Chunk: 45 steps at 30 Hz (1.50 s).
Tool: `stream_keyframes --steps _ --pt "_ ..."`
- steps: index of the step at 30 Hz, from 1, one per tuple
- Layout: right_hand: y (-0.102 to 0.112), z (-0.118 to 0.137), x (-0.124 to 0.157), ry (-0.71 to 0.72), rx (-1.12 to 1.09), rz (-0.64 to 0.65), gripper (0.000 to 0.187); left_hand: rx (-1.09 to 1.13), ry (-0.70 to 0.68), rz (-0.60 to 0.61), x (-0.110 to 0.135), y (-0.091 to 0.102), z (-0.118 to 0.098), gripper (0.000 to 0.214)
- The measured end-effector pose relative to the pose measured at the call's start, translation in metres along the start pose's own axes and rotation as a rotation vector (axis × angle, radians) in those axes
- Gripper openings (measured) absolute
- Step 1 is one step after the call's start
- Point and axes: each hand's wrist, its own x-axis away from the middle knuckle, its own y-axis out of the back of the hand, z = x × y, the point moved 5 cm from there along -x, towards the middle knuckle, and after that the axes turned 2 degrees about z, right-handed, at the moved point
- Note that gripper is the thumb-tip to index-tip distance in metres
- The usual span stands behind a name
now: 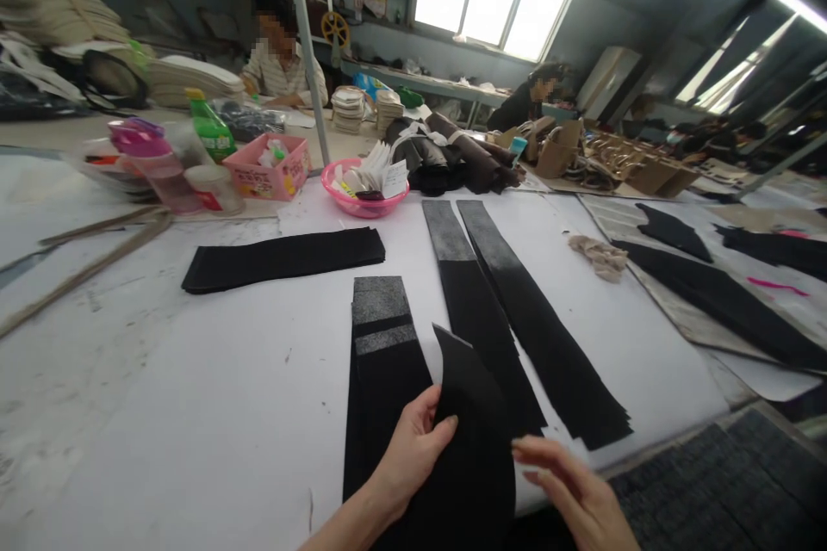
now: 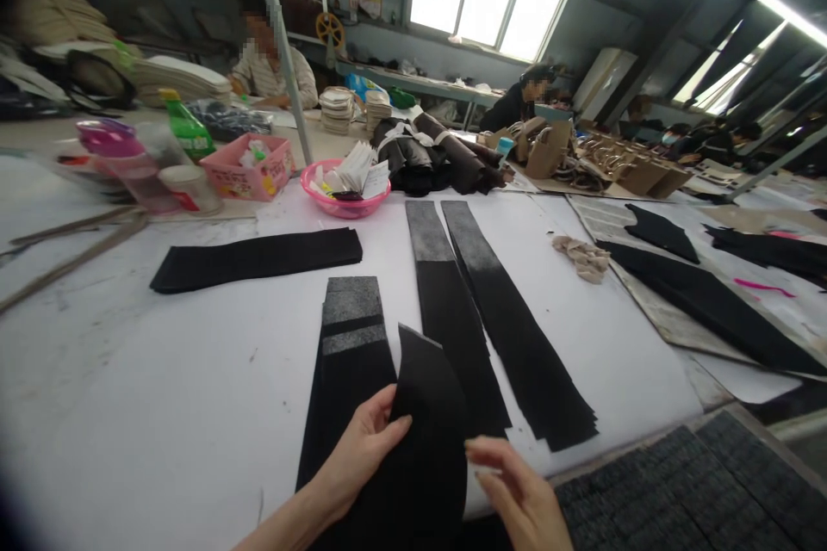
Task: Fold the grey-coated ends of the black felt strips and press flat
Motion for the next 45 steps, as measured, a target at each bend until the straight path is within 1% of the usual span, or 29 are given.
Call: stream_keyframes --steps 1,2,3,5,7,10,12,14,16,18,21,24,26,28,30,32,35,39,45 --pt "0.005 -0.006 -0.009 -0.05 -0.052 -0.115 0.045 -0.01 -0.023 -0.012 0.011 0.0 -0.002 0.038" --pt "0.005 -0.011 -0.018 -0.093 -0.107 -0.168 0.051 -0.026 -0.037 -0.02 0.021 0.0 -0.004 0.037" --pt "-0.001 -0.013 -0.027 -0.13 -0.16 -0.158 0.056 -0.043 -0.044 -0.024 0.03 -0.001 -0.005 0.037" --pt "-0.022 -0.01 -0.042 -0.173 -0.259 -0.024 0.057 -0.073 -0.042 -0.034 0.047 0.0 -0.006 0.038" --pt "-0.047 0.001 -0.053 -0.178 -0.362 0.117 0.049 -0.082 -0.035 -0.048 0.059 0.002 -0.005 0.04" --pt "-0.077 0.018 -0.066 -0.175 -0.521 0.242 0.039 -0.066 0.025 -0.056 0.071 0.012 -0.001 0.042" --pt "-0.09 0.023 -0.076 -0.18 -0.567 0.268 0.038 -0.081 0.083 -0.083 0.075 0.026 0.004 0.042" --pt "-0.1 0.024 -0.085 -0.167 -0.546 0.297 0.04 -0.133 0.113 -0.163 0.074 0.046 0.005 0.039" --pt "-0.112 0.023 -0.092 -0.16 -0.5 0.366 0.041 -0.185 0.109 -0.257 0.07 0.067 0.001 0.038" --pt "-0.124 0.02 -0.096 -0.173 -0.463 0.442 0.042 -0.222 0.096 -0.324 0.062 0.086 -0.006 0.035" --pt "-0.136 0.015 -0.102 -0.172 -0.412 0.492 0.039 -0.31 0.082 -0.395 0.049 0.107 -0.014 0.03" --pt "-0.138 0.009 -0.112 -0.114 -0.29 0.465 0.035 -0.442 0.099 -0.44 0.041 0.122 -0.017 0.032" --pt "-0.133 0.004 -0.121 -0.05 -0.136 0.382 0.032 -0.515 0.136 -0.456 0.038 0.127 -0.016 0.033" --pt "-0.127 0.002 -0.132 0.015 0.029 0.276 0.033 -0.555 0.19 -0.458 0.037 0.131 -0.014 0.033" --pt "-0.123 0.002 -0.14 0.059 0.159 0.197 0.038 -0.576 0.233 -0.452 0.036 0.132 -0.013 0.033" --pt "-0.124 0.004 -0.145 0.085 0.256 0.159 0.042 -0.586 0.249 -0.452 0.035 0.132 -0.015 0.033" --pt "-0.127 0.009 -0.149 0.111 0.394 0.131 0.044 -0.585 0.246 -0.486 0.033 0.136 -0.019 0.032" --pt "-0.13 0.011 -0.152 0.124 0.486 0.102 0.045 -0.603 0.247 -0.525 0.031 0.141 -0.024 0.037" --pt "-0.131 0.011 -0.154 0.16 0.533 0.051 0.037 -0.619 0.281 -0.506 0.027 0.141 -0.026 0.04"
